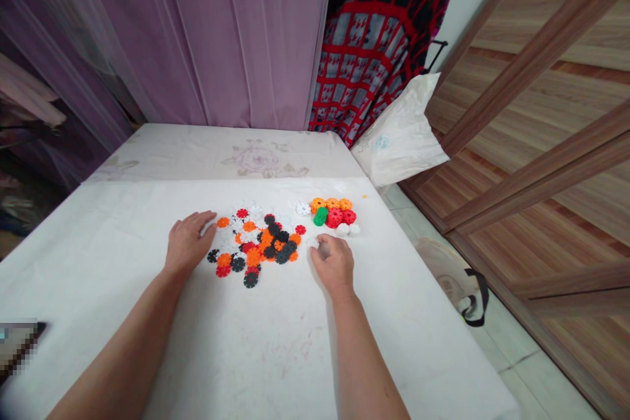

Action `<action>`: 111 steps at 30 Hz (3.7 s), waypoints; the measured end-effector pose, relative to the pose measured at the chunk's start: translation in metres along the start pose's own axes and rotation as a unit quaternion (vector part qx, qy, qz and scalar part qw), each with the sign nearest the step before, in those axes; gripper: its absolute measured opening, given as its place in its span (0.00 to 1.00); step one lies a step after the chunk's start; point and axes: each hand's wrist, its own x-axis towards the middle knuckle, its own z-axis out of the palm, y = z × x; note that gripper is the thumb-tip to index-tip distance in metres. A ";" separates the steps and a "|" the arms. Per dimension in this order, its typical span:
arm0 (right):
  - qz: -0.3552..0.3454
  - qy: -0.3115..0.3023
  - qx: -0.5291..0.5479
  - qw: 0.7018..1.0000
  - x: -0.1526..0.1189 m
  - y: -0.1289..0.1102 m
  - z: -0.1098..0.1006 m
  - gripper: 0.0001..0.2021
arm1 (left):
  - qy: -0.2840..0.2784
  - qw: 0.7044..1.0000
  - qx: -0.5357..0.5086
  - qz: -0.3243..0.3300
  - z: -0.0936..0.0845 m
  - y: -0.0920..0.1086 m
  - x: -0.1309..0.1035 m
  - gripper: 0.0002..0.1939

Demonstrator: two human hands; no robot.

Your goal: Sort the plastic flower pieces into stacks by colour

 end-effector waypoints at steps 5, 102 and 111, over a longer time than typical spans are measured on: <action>-0.004 0.001 -0.004 1.000 -0.001 0.001 0.002 0.12 | 0.001 1.000 -0.001 0.001 -0.001 0.001 0.000 0.19; -0.187 -0.095 -0.051 0.976 -0.030 -0.087 0.027 0.11 | -0.008 1.000 -0.018 -0.007 -0.001 0.003 -0.003 0.18; -0.060 -0.106 -0.108 0.987 0.013 -0.083 0.038 0.05 | -0.010 1.000 -0.022 -0.003 -0.003 0.003 -0.003 0.18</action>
